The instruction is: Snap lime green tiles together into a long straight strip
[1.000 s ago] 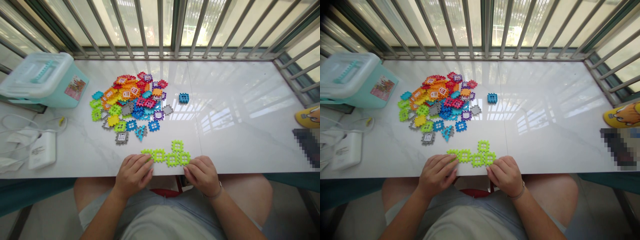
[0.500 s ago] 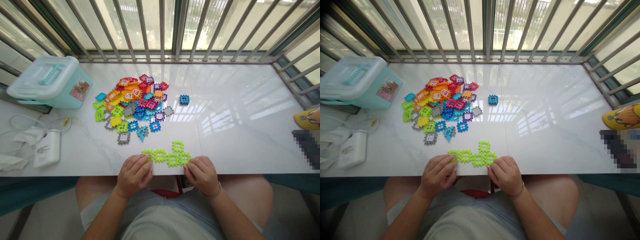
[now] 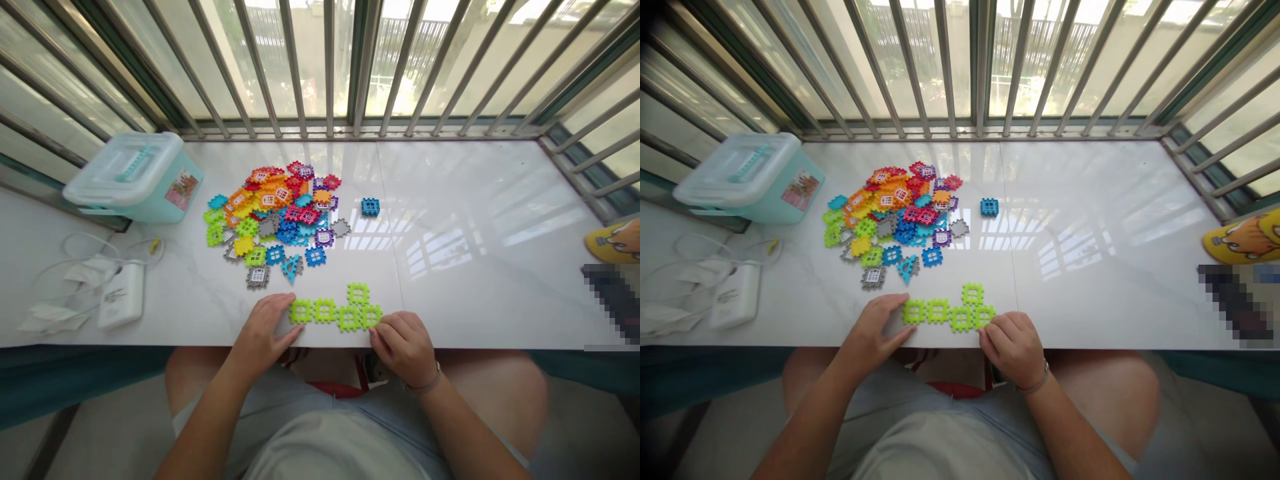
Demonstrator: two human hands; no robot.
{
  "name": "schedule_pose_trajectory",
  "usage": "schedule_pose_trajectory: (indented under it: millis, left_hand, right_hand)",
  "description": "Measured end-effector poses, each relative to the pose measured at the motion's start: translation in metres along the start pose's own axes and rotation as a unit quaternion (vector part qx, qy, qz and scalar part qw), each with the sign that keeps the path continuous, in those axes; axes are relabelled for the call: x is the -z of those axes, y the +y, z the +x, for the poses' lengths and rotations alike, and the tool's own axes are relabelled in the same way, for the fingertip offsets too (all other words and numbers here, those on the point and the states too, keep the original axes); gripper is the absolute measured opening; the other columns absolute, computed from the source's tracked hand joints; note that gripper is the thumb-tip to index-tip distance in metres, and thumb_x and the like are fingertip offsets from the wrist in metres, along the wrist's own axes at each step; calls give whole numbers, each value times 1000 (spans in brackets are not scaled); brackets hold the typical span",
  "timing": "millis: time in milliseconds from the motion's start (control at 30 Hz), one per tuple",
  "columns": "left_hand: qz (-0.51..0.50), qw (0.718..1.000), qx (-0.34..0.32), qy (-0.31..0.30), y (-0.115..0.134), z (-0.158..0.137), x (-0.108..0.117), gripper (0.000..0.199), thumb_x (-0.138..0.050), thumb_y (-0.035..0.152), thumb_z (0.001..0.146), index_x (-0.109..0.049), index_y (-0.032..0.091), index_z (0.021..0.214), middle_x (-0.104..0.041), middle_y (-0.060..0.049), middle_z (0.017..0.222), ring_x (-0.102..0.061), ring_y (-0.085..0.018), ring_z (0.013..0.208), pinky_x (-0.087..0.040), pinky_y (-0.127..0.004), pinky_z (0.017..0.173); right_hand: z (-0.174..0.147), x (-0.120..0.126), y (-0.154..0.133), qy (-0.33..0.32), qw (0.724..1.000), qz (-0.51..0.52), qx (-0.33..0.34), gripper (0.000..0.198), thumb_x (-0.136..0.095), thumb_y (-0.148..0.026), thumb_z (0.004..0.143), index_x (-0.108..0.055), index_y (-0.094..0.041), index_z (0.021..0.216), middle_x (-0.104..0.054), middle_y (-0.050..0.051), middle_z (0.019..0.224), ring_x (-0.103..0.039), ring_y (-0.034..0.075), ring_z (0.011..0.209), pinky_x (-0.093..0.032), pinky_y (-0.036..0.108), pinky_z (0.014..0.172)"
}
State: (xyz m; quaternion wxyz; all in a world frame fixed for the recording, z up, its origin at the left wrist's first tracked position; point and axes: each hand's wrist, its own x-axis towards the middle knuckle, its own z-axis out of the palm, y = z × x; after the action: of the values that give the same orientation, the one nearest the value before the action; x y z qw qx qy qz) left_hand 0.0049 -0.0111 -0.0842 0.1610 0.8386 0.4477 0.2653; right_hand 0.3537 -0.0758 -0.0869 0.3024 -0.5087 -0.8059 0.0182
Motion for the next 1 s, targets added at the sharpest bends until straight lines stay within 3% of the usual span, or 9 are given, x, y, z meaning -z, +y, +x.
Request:
schedule_pose_trajectory:
  millis: [200, 600, 800, 1000]
  left_hand:
    - [5, 1000, 8, 4, -10, -7, 4, 49, -74, 33, 103, -58, 26, 148, -73, -12, 137, -69, -29, 127, -58, -50, 112]
    - [14, 1000, 15, 7, -8, -2, 0, 52, -82, 40, 97, -63, 27, 144, -75, -11, 136, -70, -31, 127, -55, -51, 111]
    - [3, 1000, 9, 8, -9, -3, -1, 41, -81, 39, 98, -68, 27, 135, -78, -10, 133, -71, -30, 126, -55, -51, 109]
    - [-5, 999, -16, 29, -10, -8, -4, 29, -81, 35, 98, -70, 25, 124, -79, -9, 128, -74, -27, 121, -51, -52, 117]
  right_hand:
    - [0, -1, 0, 6, 1000, -6, 5, 15, -72, -16, 98, -63, -25, 91, -71, 3, 88, -61, 22, 85, -46, 40, 84]
    - [0, -3, 0, 13, 1000, -21, 1, 15, -71, -16, 99, -64, -24, 90, -70, 4, 87, -58, 22, 84, -45, 40, 83]
    - [0, -2, -1, 18, 1000, -24, 5, 16, -72, -16, 99, -63, -24, 89, -70, 4, 87, -58, 22, 84, -45, 40, 83]
    - [0, -1, 0, 22, 1000, -17, 2, 16, -72, -16, 100, -63, -24, 89, -70, 4, 87, -59, 21, 85, -46, 40, 85]
